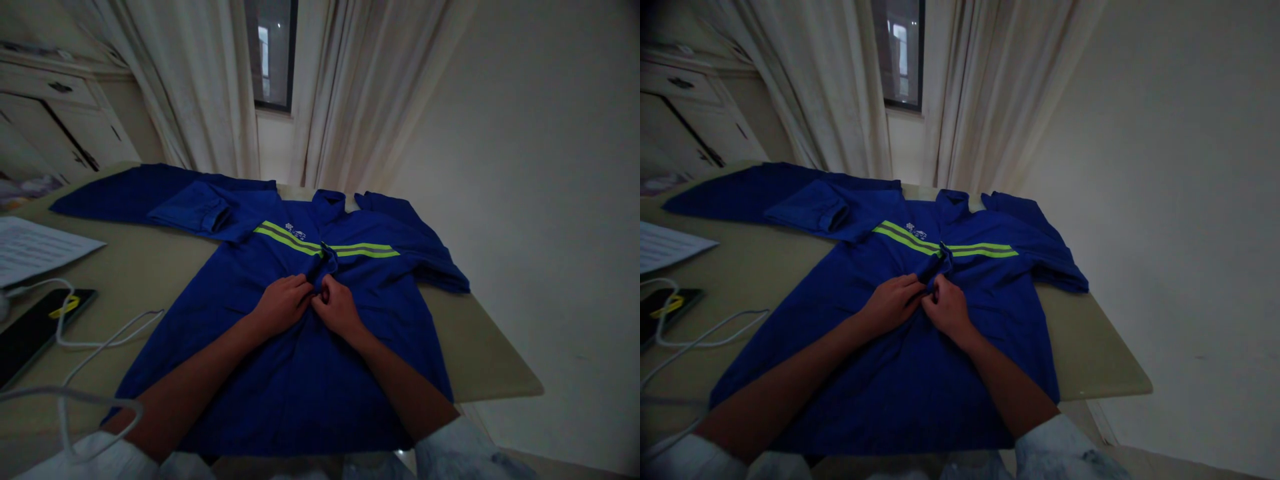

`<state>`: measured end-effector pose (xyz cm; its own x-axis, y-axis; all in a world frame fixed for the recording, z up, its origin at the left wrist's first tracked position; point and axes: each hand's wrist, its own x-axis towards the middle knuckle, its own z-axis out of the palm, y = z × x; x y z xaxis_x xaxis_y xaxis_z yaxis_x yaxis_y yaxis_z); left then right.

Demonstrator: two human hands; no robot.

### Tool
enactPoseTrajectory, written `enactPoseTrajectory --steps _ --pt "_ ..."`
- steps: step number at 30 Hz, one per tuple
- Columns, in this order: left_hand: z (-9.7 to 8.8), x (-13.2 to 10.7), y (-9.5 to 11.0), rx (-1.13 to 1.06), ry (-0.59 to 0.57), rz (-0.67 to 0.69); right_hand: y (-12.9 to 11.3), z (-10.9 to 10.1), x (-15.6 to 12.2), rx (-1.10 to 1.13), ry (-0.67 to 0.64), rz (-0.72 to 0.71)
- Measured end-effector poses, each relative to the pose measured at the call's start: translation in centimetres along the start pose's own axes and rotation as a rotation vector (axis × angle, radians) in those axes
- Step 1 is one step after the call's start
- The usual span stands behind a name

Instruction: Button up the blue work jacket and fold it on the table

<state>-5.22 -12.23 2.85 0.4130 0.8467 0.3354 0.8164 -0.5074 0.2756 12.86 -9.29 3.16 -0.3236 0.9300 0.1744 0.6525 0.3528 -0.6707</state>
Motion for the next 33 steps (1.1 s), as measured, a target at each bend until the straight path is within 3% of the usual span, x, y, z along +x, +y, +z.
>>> enactPoseTrajectory --steps 5,16,25,33 --pt "0.1 -0.1 0.2 0.058 0.035 -0.004 0.2 -0.3 0.1 -0.047 -0.028 0.067" --pt "0.0 -0.2 -0.2 0.077 0.047 0.091 -0.3 -0.7 0.1 -0.030 -0.028 -0.001" --pt "0.3 -0.3 -0.7 -0.128 0.066 0.039 -0.3 -1.0 -0.4 -0.110 -0.035 -0.050" --pt "0.4 -0.1 -0.7 -0.293 0.051 -0.124 -0.1 -0.8 -0.5 -0.162 0.025 -0.083"
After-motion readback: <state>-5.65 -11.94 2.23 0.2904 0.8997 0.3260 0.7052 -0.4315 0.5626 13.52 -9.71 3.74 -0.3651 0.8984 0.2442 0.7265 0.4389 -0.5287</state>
